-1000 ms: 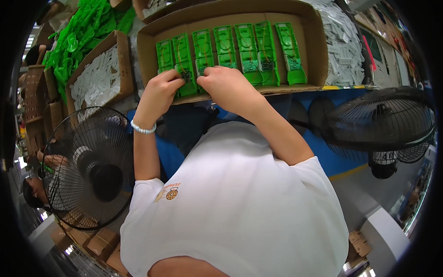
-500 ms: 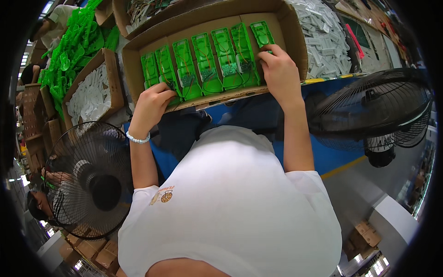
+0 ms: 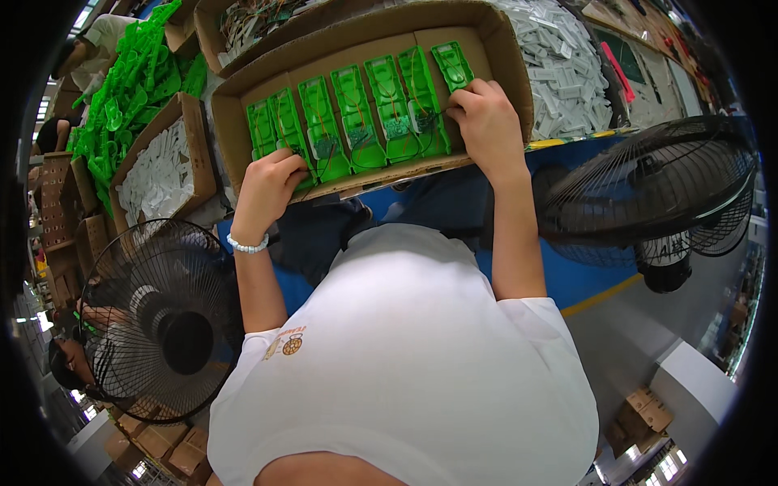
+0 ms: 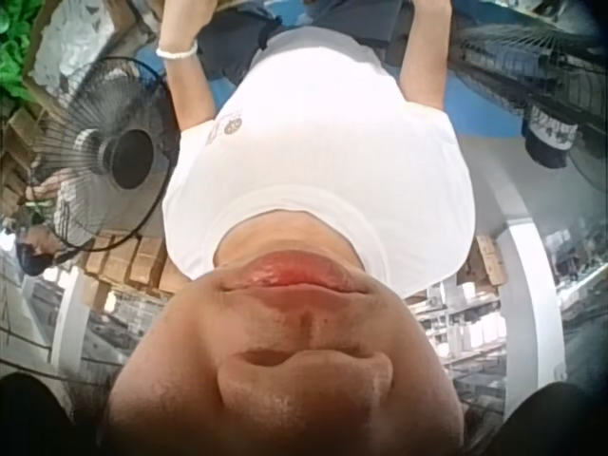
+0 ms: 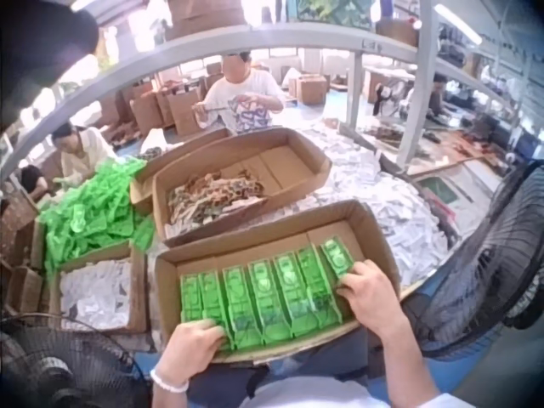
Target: The person assembles circuit boards and wires into green plastic housing units by hand, then caps the assembled units with white plastic caps.
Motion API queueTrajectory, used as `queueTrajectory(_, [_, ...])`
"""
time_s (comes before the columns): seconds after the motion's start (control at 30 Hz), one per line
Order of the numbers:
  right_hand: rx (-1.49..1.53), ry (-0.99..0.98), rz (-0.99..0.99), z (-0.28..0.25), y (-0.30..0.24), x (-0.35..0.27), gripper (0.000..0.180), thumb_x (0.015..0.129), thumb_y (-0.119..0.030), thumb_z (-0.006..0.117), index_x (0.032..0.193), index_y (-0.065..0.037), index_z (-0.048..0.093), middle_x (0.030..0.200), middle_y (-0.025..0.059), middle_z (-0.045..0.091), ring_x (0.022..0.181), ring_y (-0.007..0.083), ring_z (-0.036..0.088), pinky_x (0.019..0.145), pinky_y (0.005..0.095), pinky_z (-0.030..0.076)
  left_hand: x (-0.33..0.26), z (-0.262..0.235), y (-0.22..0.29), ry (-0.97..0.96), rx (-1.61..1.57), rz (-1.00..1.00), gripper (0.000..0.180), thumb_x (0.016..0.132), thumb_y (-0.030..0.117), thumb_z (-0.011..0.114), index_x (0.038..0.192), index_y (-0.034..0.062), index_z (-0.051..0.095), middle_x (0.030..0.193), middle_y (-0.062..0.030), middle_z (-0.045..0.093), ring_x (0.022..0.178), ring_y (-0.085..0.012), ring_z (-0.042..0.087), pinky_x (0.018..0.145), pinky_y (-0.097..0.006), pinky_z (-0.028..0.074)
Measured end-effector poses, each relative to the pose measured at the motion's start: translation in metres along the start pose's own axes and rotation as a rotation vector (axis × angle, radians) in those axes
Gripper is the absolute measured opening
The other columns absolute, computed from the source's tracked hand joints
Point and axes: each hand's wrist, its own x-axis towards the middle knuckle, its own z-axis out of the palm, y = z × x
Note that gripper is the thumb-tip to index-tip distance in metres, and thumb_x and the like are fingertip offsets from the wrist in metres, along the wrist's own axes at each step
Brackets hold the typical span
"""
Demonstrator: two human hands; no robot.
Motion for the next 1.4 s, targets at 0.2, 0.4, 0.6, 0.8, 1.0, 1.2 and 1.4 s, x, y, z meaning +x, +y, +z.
queueTrajectory(0.2, [0.067,-0.047,-0.063,-0.008,-0.004,-0.005,0.008,0.075,-0.009,0.071,0.081,-0.004,0.072,0.093,0.0109,0.062,0.1,0.032,0.054,0.085,0.0417,0.047,-0.007,0.002,-0.002,0.02,-0.072,-0.032,0.008,0.075,0.001,0.068,0.083,-0.0005,0.067,0.081,-0.0129,0.06,0.075,-0.032,0.062,0.069,-0.039,0.049])
queueTrajectory(0.4, [0.081,-0.006,0.02,0.0,-0.011,-0.008,0.013,0.076,-0.014,0.074,0.08,-0.002,0.073,0.1,0.0121,0.063,0.1,0.0321,0.055,0.087,0.0417,0.046,-0.012,0.003,0.0,0.03,-0.12,-0.042,0.011,0.074,0.0,0.068,0.085,-0.0011,0.069,0.083,-0.0132,0.061,0.075,-0.0314,0.062,0.069,-0.038,0.05])
queueTrajectory(0.6, [-0.067,-0.005,0.063,0.009,-0.01,-0.01,0.013,0.077,-0.014,0.07,0.079,-0.001,0.073,0.103,0.0116,0.062,0.098,0.0319,0.056,0.086,0.0423,0.047,-0.015,0.004,0.002,0.042,-0.139,-0.073,0.011,0.076,0.0,0.067,0.087,-0.0015,0.069,0.083,-0.0134,0.062,0.076,-0.0315,0.063,0.07,-0.038,0.05])
queueTrajectory(0.8, [-0.06,-0.024,0.035,0.001,-0.01,-0.007,0.012,0.078,-0.009,0.065,0.08,0.001,0.071,0.104,0.013,0.062,0.103,0.0328,0.055,0.088,0.0437,0.047,-0.014,0.007,-0.001,0.081,-0.167,-0.063,0.011,0.078,0.002,0.067,0.088,-0.0017,0.069,0.084,-0.0134,0.063,0.076,-0.0315,0.063,0.069,-0.038,0.05])
queueTrajectory(1.0, [-0.098,0.173,0.123,-0.001,-0.006,-0.004,0.025,0.081,-0.011,0.065,0.104,-0.002,0.065,0.105,0.0173,0.061,0.106,0.0363,0.055,0.089,0.046,0.046,-0.014,0.009,0.001,0.145,-0.156,-0.086,0.01,0.078,0.003,0.069,0.087,-0.0012,0.068,0.082,-0.013,0.063,0.074,-0.0312,0.063,0.067,-0.038,0.05])
queueTrajectory(1.2, [-0.199,-0.05,0.272,-0.002,-0.004,-0.007,0.034,0.084,-0.017,0.065,0.115,-0.003,0.056,0.101,0.0221,0.06,0.095,0.0436,0.06,0.08,0.0511,0.049,-0.02,0.001,0.004,0.213,-0.106,-0.021,0.008,0.077,0.005,0.07,0.083,0.0001,0.067,0.078,-0.0123,0.062,0.072,-0.0291,0.063,0.065,-0.037,0.051])
queueTrajectory(1.4, [-0.2,-0.107,0.305,-0.012,-0.008,-0.01,0.031,0.084,-0.017,0.064,0.109,0.0,0.058,0.101,0.0218,0.062,0.097,0.0431,0.059,0.08,0.0493,0.047,-0.028,-0.003,0.001,0.313,-0.098,0.025,0.008,0.079,0.006,0.069,0.084,0.0005,0.066,0.077,-0.0106,0.062,0.071,-0.0276,0.062,0.064,-0.037,0.052])
